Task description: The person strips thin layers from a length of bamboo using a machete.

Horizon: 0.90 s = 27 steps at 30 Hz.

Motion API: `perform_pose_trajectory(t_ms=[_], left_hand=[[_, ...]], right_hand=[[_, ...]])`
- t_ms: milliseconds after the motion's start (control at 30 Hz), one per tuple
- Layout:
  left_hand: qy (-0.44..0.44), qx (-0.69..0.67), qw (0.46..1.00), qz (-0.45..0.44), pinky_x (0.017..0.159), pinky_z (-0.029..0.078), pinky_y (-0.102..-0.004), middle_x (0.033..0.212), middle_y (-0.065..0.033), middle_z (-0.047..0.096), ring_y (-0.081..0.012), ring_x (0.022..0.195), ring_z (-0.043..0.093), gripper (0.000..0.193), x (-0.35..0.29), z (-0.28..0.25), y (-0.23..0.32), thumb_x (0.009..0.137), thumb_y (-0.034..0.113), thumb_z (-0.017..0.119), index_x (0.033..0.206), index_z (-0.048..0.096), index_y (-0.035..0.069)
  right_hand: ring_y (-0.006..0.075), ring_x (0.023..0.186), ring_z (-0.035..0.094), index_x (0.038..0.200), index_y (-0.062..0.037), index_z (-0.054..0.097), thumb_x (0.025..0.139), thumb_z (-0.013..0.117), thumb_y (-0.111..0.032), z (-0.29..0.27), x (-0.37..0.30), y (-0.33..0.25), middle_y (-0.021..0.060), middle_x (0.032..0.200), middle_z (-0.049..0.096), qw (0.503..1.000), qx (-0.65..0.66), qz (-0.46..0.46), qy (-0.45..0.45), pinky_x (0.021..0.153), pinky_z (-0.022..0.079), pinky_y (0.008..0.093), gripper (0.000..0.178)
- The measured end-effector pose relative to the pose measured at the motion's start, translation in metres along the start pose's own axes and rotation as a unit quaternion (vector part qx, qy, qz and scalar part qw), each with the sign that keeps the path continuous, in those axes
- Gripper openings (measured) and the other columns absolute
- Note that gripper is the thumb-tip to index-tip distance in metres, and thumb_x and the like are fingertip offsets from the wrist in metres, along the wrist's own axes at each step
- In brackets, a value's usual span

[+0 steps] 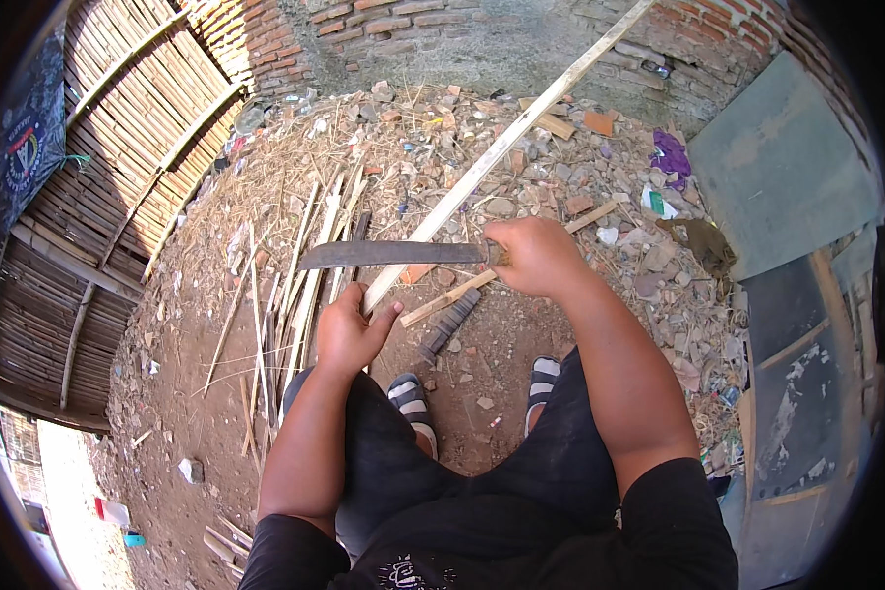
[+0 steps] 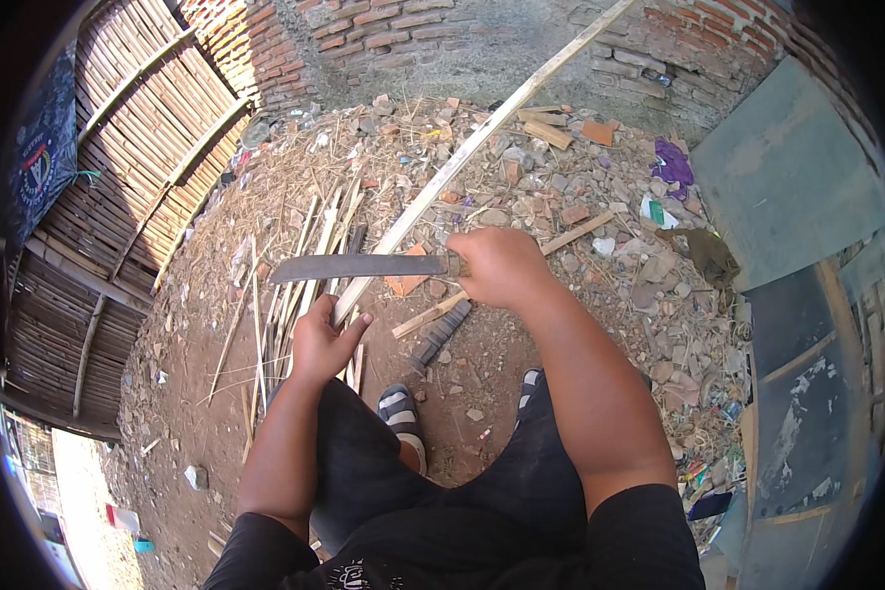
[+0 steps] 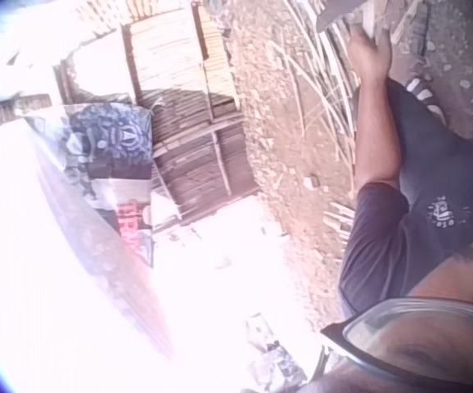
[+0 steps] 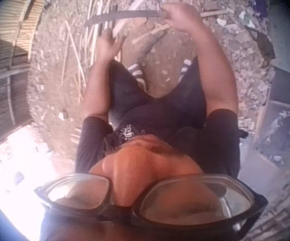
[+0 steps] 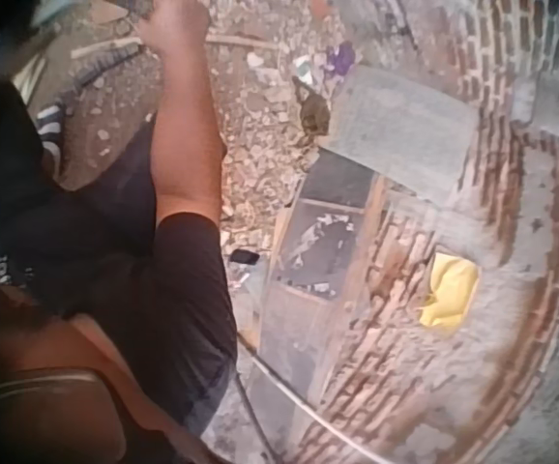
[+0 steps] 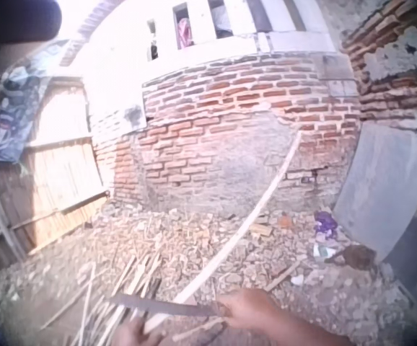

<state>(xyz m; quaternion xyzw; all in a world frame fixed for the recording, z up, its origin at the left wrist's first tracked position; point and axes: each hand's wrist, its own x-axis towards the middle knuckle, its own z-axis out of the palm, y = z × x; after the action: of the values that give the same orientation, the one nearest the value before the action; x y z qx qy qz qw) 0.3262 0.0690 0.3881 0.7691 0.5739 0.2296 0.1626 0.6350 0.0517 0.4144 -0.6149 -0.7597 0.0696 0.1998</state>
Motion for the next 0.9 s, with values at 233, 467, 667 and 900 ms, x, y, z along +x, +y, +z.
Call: perform_pose_trajectory(t_ms=[233, 467, 667, 900], left_hand=[[0.012, 0.025, 1.0, 0.007, 0.059, 0.051, -0.0462, 0.063, -0.0137, 0.063, -0.0363, 0.062, 0.067, 0.048, 0.0, -0.002, 0.0, 0.083, 0.047, 0.083, 0.088, 0.062, 0.004], [0.016, 0.006, 1.0, 0.009, 0.056, 0.047, -0.0437, 0.061, -0.0135, 0.06, -0.031, 0.056, 0.06, 0.046, 0.001, 0.002, -0.005, 0.083, 0.041, 0.085, 0.088, 0.062, 0.002], [0.006, 0.006, 1.0, -0.009, 0.059, 0.051, -0.0455, 0.063, -0.0145, 0.063, -0.0359, 0.061, 0.066, 0.048, 0.001, 0.0, -0.001, 0.083, 0.046, 0.083, 0.085, 0.06, 0.004], [0.034, 0.006, 0.999, 0.011, 0.056, 0.047, -0.0423, 0.061, -0.0123, 0.059, -0.0285, 0.055, 0.059, 0.044, -0.001, -0.001, -0.005, 0.082, 0.04, 0.086, 0.09, 0.064, 0.003]], right_hand=[[0.0381, 0.093, 0.072, 0.12, -0.0085, 0.072, 0.085, 0.081, -0.033, -0.014, -0.004, 0.031, 0.0192, 0.098, 0.074, 0.981, 0.074, 0.133, 0.124, 0.08, 0.056, 0.0473, 0.043], [0.0388, 0.09, 0.072, 0.117, -0.0045, 0.071, 0.086, 0.081, -0.033, -0.015, 0.0, 0.022, 0.0222, 0.094, 0.073, 0.981, 0.097, 0.141, 0.092, 0.079, 0.056, 0.0463, 0.043], [0.0396, 0.088, 0.07, 0.109, -0.0104, 0.071, 0.081, 0.08, -0.027, 0.004, 0.002, 0.005, 0.0178, 0.09, 0.072, 0.999, 0.028, 0.022, -0.001, 0.077, 0.055, 0.0509, 0.033], [0.039, 0.089, 0.07, 0.117, -0.0117, 0.072, 0.084, 0.081, -0.033, -0.01, 0.002, 0.021, 0.0184, 0.092, 0.072, 0.991, 0.062, 0.105, 0.052, 0.078, 0.055, 0.0487, 0.04]])
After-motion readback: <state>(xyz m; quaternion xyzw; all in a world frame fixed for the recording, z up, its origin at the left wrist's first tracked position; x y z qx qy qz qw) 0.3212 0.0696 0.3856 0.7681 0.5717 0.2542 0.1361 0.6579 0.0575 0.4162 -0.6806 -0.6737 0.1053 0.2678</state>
